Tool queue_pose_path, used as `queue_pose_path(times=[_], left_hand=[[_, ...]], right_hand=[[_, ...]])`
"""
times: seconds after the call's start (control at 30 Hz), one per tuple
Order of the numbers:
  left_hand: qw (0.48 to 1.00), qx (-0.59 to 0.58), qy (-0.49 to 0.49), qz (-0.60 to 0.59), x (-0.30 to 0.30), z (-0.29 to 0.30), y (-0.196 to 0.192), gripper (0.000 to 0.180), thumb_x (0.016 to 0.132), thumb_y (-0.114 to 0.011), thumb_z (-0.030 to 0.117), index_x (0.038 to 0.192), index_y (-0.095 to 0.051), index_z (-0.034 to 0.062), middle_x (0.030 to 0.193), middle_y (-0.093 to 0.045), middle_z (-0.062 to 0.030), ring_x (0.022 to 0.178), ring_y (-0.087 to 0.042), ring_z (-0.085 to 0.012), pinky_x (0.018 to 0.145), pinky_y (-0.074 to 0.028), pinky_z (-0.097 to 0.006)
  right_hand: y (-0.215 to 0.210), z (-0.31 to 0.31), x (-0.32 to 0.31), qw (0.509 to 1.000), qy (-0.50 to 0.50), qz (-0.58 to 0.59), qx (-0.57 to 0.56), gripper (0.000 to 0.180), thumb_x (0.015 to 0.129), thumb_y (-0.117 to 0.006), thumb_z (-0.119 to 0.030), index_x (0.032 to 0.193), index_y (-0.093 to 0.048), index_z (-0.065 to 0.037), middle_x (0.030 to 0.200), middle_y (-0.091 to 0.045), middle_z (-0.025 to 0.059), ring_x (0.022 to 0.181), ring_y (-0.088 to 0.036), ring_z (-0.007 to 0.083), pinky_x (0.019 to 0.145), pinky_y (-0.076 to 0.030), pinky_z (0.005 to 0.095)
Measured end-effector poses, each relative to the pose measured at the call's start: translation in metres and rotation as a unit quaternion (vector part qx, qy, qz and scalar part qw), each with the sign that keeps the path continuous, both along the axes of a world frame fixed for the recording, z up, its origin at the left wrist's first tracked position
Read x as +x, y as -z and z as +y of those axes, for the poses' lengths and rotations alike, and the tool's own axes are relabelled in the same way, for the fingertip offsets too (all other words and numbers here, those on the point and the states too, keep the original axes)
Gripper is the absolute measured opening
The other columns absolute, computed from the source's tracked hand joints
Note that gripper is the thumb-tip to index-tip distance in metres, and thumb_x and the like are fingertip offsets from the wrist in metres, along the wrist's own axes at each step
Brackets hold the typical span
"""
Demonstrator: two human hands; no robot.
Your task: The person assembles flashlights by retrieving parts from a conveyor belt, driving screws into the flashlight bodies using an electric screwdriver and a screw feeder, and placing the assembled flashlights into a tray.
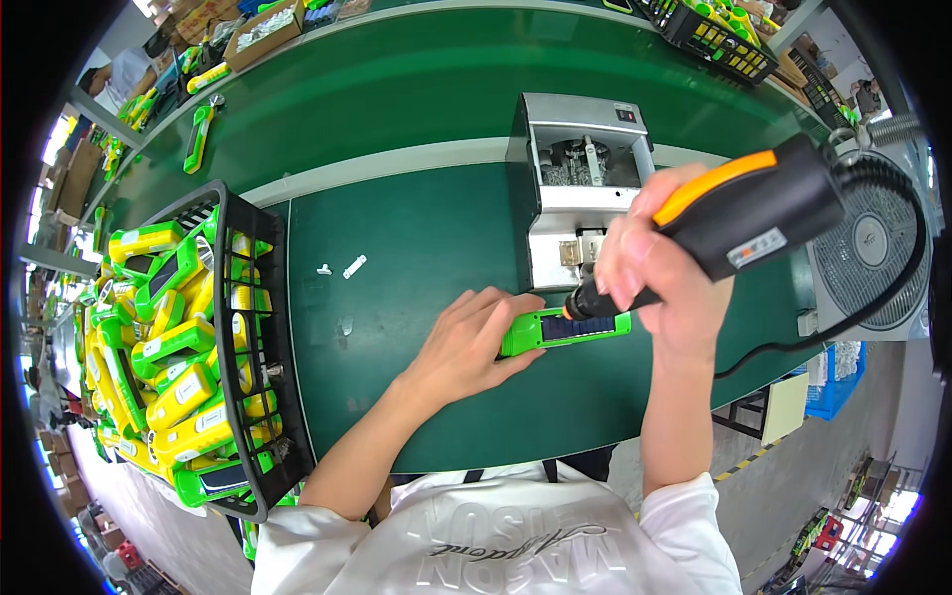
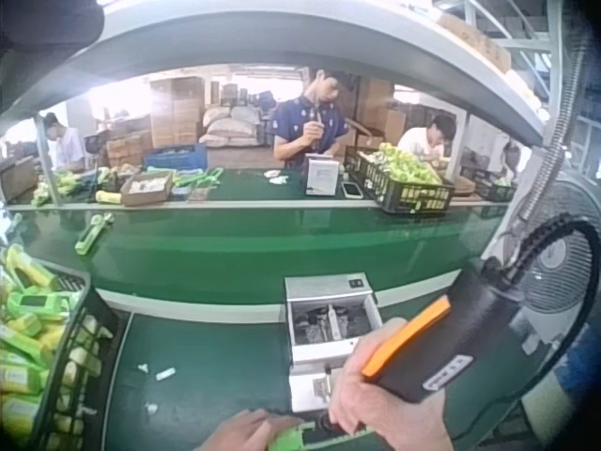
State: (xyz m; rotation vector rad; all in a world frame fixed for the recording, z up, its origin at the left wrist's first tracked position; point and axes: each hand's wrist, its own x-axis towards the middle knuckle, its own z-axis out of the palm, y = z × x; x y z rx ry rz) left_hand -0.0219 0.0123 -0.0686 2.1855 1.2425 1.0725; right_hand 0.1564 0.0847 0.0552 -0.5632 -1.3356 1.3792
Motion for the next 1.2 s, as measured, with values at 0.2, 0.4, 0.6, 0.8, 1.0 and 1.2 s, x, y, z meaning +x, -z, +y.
queue_pose_path(times=[0.2, 0.4, 0.6, 0.8, 1.0, 1.2], left_hand=[[1.0, -0.002, 0.0, -0.004, 0.0, 0.001, -0.003, 0.044, 0.078, -0.08, 0.022, 0.11, -0.055, 0.0063, 0.101, -0.065, -0.0069, 0.086, -0.063, -0.028, 0.076, -0.049, -0.039], [1.0, -0.003, 0.016, 0.004, -0.002, 0.002, 0.001, 0.056, 0.072, -0.086, 0.018, 0.106, -0.043, 0.0072, 0.105, -0.065, -0.0104, 0.088, -0.064, -0.0322, 0.077, -0.05, -0.043], [1.0, -0.016, 0.013, -0.007, -0.001, 0.001, -0.002, 0.055, 0.072, -0.085, 0.018, 0.106, -0.043, 0.0078, 0.106, -0.064, -0.0116, 0.089, -0.063, -0.0347, 0.077, -0.05, -0.045], [1.0, -0.021, 0.001, -0.001, -0.002, -0.003, -0.005, 0.046, 0.077, -0.081, 0.019, 0.105, -0.048, 0.0046, 0.105, -0.065, -0.0095, 0.087, -0.061, -0.0326, 0.078, -0.049, -0.041], [1.0, -0.013, 0.006, -0.007, -0.002, -0.005, -0.001, 0.046, 0.077, -0.081, 0.019, 0.105, -0.047, 0.0052, 0.106, -0.066, -0.01, 0.086, -0.061, -0.0329, 0.077, -0.049, -0.041], [1.0, -0.006, -0.001, -0.012, 0.0, 0.001, 0.002, 0.046, 0.077, -0.081, 0.019, 0.105, -0.047, 0.0051, 0.106, -0.065, -0.0101, 0.087, -0.061, -0.0334, 0.078, -0.05, -0.041]], right_hand=[[0.02, -0.004, -0.01, 1.0, -0.002, -0.01, 0.019, 0.023, 0.088, -0.064, -0.006, 0.102, -0.045, -0.003, 0.062, -0.048, 0.0047, 0.046, -0.051, 0.0142, 0.048, -0.046, 0.0301], [0.031, -0.004, -0.013, 0.998, -0.001, 0.061, -0.015, 0.019, 0.08, -0.062, 0.01, 0.095, -0.056, 0.0, 0.072, -0.057, 0.005, 0.054, -0.057, 0.0098, 0.048, -0.045, 0.0242], [0.036, -0.01, -0.014, 0.999, 0.008, 0.043, -0.016, 0.019, 0.08, -0.064, 0.009, 0.094, -0.056, -0.001, 0.07, -0.057, 0.0034, 0.054, -0.056, 0.0094, 0.049, -0.045, 0.0237], [0.039, -0.014, -0.016, 0.992, 0.048, -0.094, 0.073, 0.018, 0.083, -0.064, 0.006, 0.092, -0.051, -0.003, 0.071, -0.052, 0.0036, 0.056, -0.052, 0.0109, 0.051, -0.044, 0.0262], [0.046, -0.01, -0.017, 0.994, 0.002, -0.073, 0.077, 0.023, 0.085, -0.061, 0.007, 0.095, -0.044, -0.005, 0.068, -0.049, 0.0051, 0.049, -0.049, 0.0124, 0.046, -0.044, 0.0275], [0.051, -0.001, -0.015, 0.995, -0.028, -0.076, 0.066, 0.023, 0.085, -0.061, 0.007, 0.096, -0.045, -0.005, 0.067, -0.049, 0.004, 0.05, -0.049, 0.0124, 0.046, -0.043, 0.0269]])
